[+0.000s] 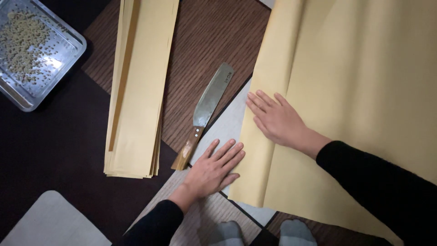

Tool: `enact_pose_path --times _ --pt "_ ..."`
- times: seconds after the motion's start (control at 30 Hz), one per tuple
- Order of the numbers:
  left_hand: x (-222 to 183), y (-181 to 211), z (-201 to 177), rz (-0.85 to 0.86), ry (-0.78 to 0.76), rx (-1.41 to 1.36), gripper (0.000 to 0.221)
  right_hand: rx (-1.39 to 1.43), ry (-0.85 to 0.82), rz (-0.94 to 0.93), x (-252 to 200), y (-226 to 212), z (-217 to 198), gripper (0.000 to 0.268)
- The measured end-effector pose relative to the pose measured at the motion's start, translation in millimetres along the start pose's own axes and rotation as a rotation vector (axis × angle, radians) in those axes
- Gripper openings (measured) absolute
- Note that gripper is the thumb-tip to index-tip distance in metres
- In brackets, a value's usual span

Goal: Folding and cutting large sheets of yellow paper into strips using a knife

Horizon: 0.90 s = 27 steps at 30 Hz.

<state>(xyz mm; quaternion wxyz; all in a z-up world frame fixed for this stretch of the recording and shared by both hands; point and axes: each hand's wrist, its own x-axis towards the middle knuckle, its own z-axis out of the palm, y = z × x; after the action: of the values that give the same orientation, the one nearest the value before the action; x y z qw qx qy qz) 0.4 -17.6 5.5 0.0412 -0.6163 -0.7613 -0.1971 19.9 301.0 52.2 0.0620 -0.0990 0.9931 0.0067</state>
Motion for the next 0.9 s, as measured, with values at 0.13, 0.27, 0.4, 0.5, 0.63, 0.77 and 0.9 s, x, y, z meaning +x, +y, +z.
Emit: enact_pose_path --times 0.13,0.27,0.4,0.5,0.63,0.77,0.9 --pt "0 -1 1 0.0 -0.004 0.023 0.073 -0.016 0.004 0.017 25 23 2 0.064" --pt "1 0 -2 -0.008 0.001 -0.013 0.07 0.014 0.024 0.051 48 44 1 0.065" --pt "7 7 -21 -0.074 -0.16 -0.083 0.073 0.02 0.075 0.066 67 64 7 0.069" --pt "10 6 -25 -0.091 -0.182 -0.136 0.073 0.074 0.064 0.115 79 73 10 0.069" --pt "16 7 -28 -0.107 -0.216 -0.134 0.073 0.12 0.019 0.153 85 72 5 0.068" --pt "39 -6 -16 -0.059 -0.063 -0.127 0.056 0.162 -0.082 0.174 85 73 -3 0.068" --pt "98 -33 -21 -0.003 0.13 0.028 0.04 0.174 -0.108 0.17 86 74 -7 0.068"
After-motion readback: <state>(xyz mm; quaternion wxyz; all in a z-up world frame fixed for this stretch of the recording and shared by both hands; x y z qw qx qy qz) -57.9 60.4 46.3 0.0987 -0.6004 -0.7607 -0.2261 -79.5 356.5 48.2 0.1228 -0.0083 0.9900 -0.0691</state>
